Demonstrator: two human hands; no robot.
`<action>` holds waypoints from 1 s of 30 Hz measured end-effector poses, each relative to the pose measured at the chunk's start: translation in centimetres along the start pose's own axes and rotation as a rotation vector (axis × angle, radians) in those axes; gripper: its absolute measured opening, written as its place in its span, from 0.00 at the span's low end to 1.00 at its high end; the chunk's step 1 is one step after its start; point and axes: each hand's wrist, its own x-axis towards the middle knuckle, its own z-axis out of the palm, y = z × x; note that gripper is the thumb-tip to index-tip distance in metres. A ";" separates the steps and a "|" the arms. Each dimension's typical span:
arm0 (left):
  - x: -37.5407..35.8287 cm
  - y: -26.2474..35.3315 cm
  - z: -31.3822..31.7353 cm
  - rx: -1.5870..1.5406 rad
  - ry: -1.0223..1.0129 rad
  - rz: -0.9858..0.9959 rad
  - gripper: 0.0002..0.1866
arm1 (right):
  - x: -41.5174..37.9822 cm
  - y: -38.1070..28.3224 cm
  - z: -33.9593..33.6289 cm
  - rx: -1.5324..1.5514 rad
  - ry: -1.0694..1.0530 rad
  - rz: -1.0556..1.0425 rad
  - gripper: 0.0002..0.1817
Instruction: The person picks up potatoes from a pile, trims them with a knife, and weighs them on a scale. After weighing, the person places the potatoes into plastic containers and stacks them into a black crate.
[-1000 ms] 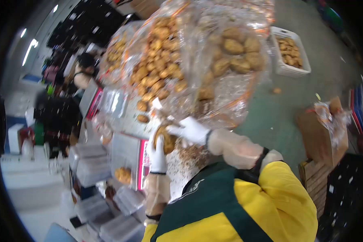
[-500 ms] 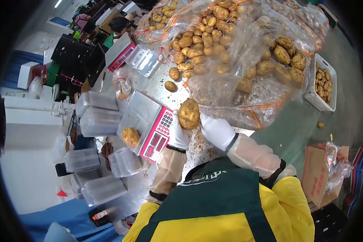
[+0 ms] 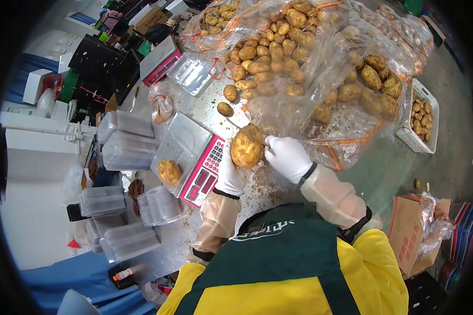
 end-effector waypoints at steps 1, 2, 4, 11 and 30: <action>0.1 -0.2 0.0 0.012 0.004 0.036 0.25 | -0.4 -0.1 0.6 -0.026 -0.016 -0.006 0.08; 0.2 -0.1 -0.1 0.021 0.054 0.102 0.24 | -1.0 -0.5 0.8 -0.045 -0.094 -0.003 0.07; 0.4 -0.2 -0.7 0.068 0.074 0.212 0.24 | -1.9 -1.1 0.9 -0.109 -0.211 -0.062 0.07; -1.2 1.1 -0.6 0.120 -0.085 0.297 0.22 | 1.2 1.2 -1.9 0.046 -0.173 0.159 0.11; -1.1 0.9 -3.3 -0.054 -0.026 0.168 0.22 | -1.1 -0.7 -0.3 -0.148 -0.057 -0.096 0.07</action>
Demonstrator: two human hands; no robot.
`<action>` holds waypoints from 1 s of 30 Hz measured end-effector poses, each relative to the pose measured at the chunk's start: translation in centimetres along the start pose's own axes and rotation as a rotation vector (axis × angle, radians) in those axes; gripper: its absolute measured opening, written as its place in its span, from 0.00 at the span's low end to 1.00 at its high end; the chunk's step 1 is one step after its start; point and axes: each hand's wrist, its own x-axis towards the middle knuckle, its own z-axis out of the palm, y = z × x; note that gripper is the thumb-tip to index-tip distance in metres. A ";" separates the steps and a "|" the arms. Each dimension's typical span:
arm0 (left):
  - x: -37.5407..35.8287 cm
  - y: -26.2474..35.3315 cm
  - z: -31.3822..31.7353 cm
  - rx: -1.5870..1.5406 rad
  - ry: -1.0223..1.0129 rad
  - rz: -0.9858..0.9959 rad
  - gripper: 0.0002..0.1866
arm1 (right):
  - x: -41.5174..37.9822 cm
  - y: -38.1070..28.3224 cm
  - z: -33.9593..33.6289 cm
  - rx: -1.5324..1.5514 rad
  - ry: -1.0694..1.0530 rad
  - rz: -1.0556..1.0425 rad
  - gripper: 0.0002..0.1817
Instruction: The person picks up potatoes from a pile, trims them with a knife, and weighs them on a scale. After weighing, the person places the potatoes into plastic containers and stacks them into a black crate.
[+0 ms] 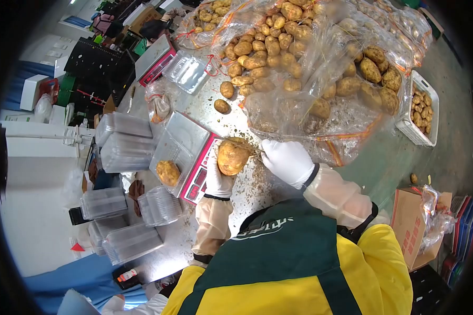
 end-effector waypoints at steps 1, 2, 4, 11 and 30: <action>-0.1 -0.1 0.1 -0.003 -0.019 0.005 0.22 | 0.0 0.1 0.2 -0.049 0.007 -0.013 0.07; -0.2 -0.1 0.2 -0.005 -0.038 0.009 0.22 | -0.1 0.0 0.2 -0.042 0.035 -0.079 0.08; -0.3 -0.3 0.2 0.064 -0.033 0.050 0.22 | -0.1 -0.5 0.1 -0.071 0.021 -0.125 0.08; -0.6 -0.3 -0.1 0.348 -0.052 0.241 0.21 | -0.2 0.1 0.5 -0.151 0.023 -0.140 0.06; -0.4 1.2 -0.7 0.112 0.018 0.220 0.21 | 0.1 -0.6 -2.1 0.549 -0.231 0.132 0.19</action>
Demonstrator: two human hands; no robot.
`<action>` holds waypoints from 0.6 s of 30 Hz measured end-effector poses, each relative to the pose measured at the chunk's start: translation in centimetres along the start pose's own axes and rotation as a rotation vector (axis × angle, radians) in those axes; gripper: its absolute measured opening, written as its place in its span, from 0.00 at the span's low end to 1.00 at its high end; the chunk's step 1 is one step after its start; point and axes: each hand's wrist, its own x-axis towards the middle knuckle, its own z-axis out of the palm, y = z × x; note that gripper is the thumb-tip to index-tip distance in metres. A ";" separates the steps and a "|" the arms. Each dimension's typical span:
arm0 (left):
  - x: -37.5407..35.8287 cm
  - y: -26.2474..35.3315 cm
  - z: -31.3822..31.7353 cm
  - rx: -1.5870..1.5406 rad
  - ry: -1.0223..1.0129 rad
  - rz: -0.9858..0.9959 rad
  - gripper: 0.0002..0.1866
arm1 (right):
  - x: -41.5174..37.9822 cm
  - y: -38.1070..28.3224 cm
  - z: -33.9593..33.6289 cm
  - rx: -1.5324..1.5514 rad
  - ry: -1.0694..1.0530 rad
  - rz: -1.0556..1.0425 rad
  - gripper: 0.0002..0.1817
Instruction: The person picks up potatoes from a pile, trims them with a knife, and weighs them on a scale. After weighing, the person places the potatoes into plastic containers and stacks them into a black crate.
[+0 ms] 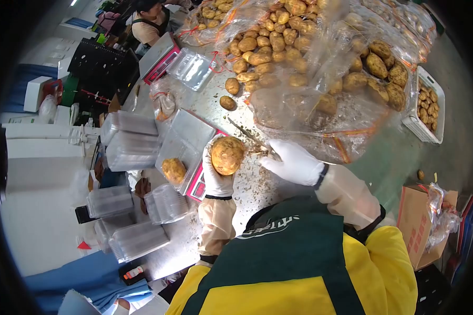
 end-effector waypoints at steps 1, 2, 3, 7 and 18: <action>0.1 0.3 -0.1 -0.028 0.031 -0.008 0.21 | -0.2 0.8 0.2 -0.018 0.012 -0.088 0.18; 0.2 0.5 -0.1 -0.055 0.062 -0.017 0.21 | -0.3 2.1 0.7 -0.035 0.026 -0.175 0.17; 0.3 0.7 -0.1 -0.084 0.092 -0.027 0.21 | -0.2 1.8 0.8 -0.053 0.041 -0.261 0.16; 0.2 1.6 -0.6 -0.078 0.028 -0.002 0.21 | -0.8 -4.2 -1.8 0.335 -0.290 0.435 0.16; 0.7 3.3 -2.0 -0.032 -0.043 0.084 0.21 | -1.2 -2.8 -0.1 0.324 -0.175 0.241 0.19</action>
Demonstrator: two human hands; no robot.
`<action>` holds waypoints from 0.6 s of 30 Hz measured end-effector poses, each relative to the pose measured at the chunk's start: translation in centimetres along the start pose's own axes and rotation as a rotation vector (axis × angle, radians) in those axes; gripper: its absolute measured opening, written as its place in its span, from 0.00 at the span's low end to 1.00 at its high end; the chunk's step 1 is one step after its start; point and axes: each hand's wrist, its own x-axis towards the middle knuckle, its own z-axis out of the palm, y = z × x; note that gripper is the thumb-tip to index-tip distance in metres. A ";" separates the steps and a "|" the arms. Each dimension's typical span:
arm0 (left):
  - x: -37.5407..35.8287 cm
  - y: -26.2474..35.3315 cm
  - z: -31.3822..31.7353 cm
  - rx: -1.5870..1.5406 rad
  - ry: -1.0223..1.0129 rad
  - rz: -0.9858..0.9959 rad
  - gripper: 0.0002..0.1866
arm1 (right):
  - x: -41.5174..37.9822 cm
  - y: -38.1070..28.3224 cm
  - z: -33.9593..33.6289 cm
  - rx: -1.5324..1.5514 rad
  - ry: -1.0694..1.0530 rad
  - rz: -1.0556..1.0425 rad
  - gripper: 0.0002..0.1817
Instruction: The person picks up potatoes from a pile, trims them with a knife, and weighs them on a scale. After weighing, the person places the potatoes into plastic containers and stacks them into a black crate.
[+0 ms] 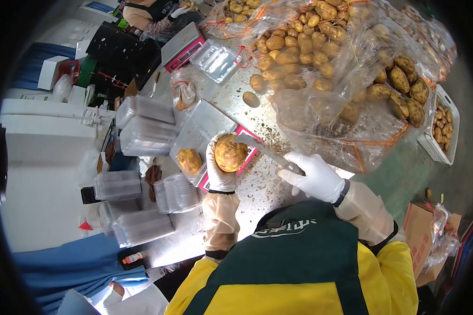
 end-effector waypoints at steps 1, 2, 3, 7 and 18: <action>0.0 0.0 -0.1 0.010 -0.006 0.009 0.21 | 0.0 0.2 0.1 -0.059 0.029 -0.037 0.19; 0.0 0.0 -0.3 0.023 -0.005 0.015 0.21 | 0.2 1.0 0.4 -0.045 0.100 -0.086 0.18; 0.2 -0.1 -0.7 0.034 -0.005 0.021 0.21 | 0.6 1.7 0.5 -0.105 0.121 -0.153 0.17; 0.1 -0.2 -0.8 0.058 0.022 0.033 0.21 | 0.8 2.4 0.6 -0.146 0.126 -0.202 0.13; -0.1 -0.2 -0.6 -0.031 0.005 0.011 0.21 | 0.3 1.7 0.6 -0.076 0.009 -0.064 0.09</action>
